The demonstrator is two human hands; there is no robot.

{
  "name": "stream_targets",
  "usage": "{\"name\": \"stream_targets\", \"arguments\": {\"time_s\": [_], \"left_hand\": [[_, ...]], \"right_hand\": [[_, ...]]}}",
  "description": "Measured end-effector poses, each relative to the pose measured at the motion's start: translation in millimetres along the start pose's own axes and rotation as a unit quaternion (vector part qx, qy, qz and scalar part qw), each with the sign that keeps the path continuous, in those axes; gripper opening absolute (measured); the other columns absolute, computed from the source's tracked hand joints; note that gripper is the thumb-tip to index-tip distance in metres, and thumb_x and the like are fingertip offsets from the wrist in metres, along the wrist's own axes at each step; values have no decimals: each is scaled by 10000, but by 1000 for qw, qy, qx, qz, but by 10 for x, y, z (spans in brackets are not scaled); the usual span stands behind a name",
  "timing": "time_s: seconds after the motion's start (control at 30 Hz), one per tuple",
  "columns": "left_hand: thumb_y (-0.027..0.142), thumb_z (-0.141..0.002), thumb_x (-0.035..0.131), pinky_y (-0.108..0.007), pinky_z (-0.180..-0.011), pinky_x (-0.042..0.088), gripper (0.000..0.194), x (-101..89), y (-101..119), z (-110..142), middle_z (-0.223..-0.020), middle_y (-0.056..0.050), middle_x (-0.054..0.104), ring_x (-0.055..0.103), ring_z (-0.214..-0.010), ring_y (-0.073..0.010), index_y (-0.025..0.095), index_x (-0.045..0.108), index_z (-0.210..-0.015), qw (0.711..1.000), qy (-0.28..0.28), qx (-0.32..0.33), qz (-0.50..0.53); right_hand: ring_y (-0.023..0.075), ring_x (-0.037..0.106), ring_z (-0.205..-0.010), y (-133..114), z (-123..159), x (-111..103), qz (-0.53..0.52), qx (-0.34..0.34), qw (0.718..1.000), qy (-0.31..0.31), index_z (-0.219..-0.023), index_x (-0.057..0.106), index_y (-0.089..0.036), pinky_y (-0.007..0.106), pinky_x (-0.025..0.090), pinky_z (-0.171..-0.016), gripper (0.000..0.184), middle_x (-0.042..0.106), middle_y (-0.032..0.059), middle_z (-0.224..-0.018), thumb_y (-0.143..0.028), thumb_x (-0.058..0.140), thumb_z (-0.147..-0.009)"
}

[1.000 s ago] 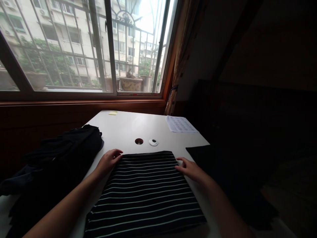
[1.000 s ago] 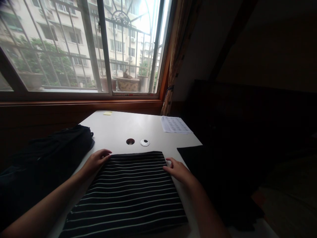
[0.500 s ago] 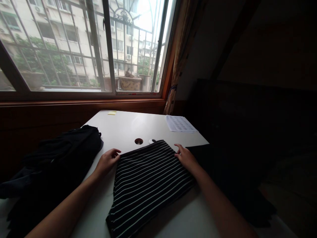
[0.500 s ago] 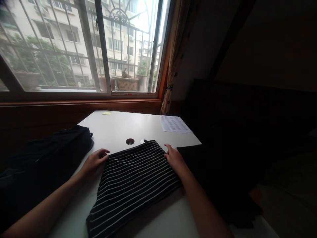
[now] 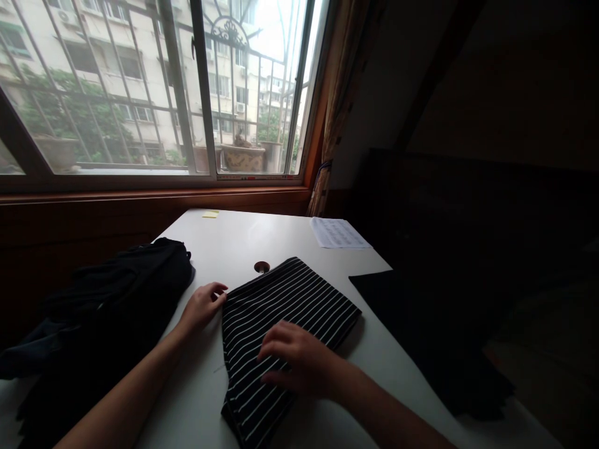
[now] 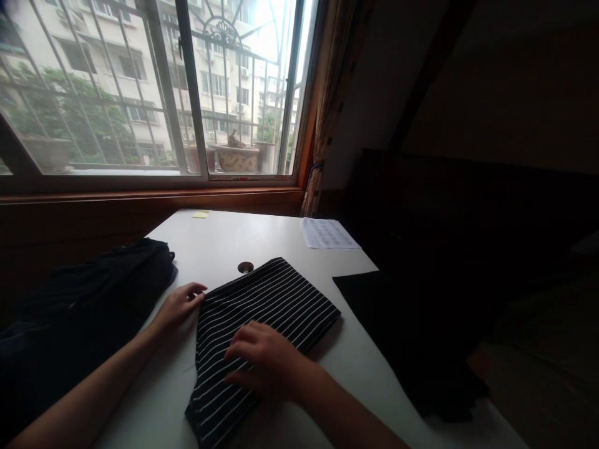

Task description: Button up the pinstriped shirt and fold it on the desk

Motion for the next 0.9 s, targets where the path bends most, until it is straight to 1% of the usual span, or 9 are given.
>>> {"name": "stream_targets", "arguments": {"time_s": [0.07,0.17,0.23,0.3,0.4,0.47,0.57,0.7,0.9], "left_hand": [[470,-864,530,-337,-772,510,349,4,18,-2,-946,-65,729,673,-845,-237,205,710,-1001,1000,-8,1,4],[494,-850,559,-329,-740,500,354,3,41,-3,-900,-60,729,674,-820,-240,206,721,-978,1000,-24,-3,10],[495,-844,571,-325,-723,492,355,-1,43,-3,-880,-56,729,675,-812,-243,207,723,-986,999,-28,-9,15],[496,-846,572,-317,-712,489,357,-5,36,-1,-871,-51,729,677,-806,-241,209,722,-998,999,-31,-15,24],[498,-851,570,-301,-712,494,357,-4,28,8,-878,-40,733,681,-817,-234,216,717,-1013,998,-31,-20,44],[498,-856,570,-296,-722,497,353,3,30,17,-895,-37,734,681,-833,-231,219,714,-1019,998,-26,-22,58],[504,-862,572,-296,-735,499,356,19,34,27,-924,-41,730,678,-838,-227,217,708,-1022,996,-14,-26,79],[540,-835,599,-303,-754,505,390,20,32,31,-957,-47,726,677,-824,-224,210,702,-1015,993,-1,-36,114],[575,-761,675,-302,-709,520,444,-33,133,45,-927,-54,727,685,-815,-237,195,710,-988,976,-7,-80,202]], "right_hand": [[196,601,-1007,-229,98,193,-4,-69,998,-15,-1140,622,-248,340,478,-871,468,672,32,-1115,-577,719,-822],[210,611,-967,-342,230,460,35,-99,994,14,-1179,596,-243,352,475,-812,557,696,39,-1084,-646,687,-805],[211,618,-917,-339,290,584,57,-98,992,46,-1177,597,-240,351,475,-772,543,707,38,-1039,-641,672,-819],[198,619,-845,-339,323,643,58,-99,990,81,-1102,628,-231,340,478,-734,435,711,26,-956,-582,669,-848],[167,595,-737,-382,336,609,27,-89,988,123,-971,658,-216,312,481,-691,165,696,12,-839,-366,634,-908],[158,580,-698,-427,331,535,-7,-63,988,141,-957,663,-209,294,478,-655,93,686,20,-808,-244,595,-904],[157,590,-698,-485,332,415,-62,-10,982,179,-979,663,-202,272,487,-623,130,676,34,-804,-182,594,-872],[160,613,-757,-530,357,314,-83,36,968,233,-1044,652,-212,274,517,-671,198,671,40,-857,-137,624,-863],[173,592,-797,-600,376,171,-48,26,966,255,-1126,604,-211,310,502,-707,252,659,46,-897,-94,594,-903]]}}
Point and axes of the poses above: each hand's wrist, its own z-axis away from the middle knuckle, its own x-axis out of the palm, y = z × x, the point moved 1 cm from there along -z, towards the middle knuckle
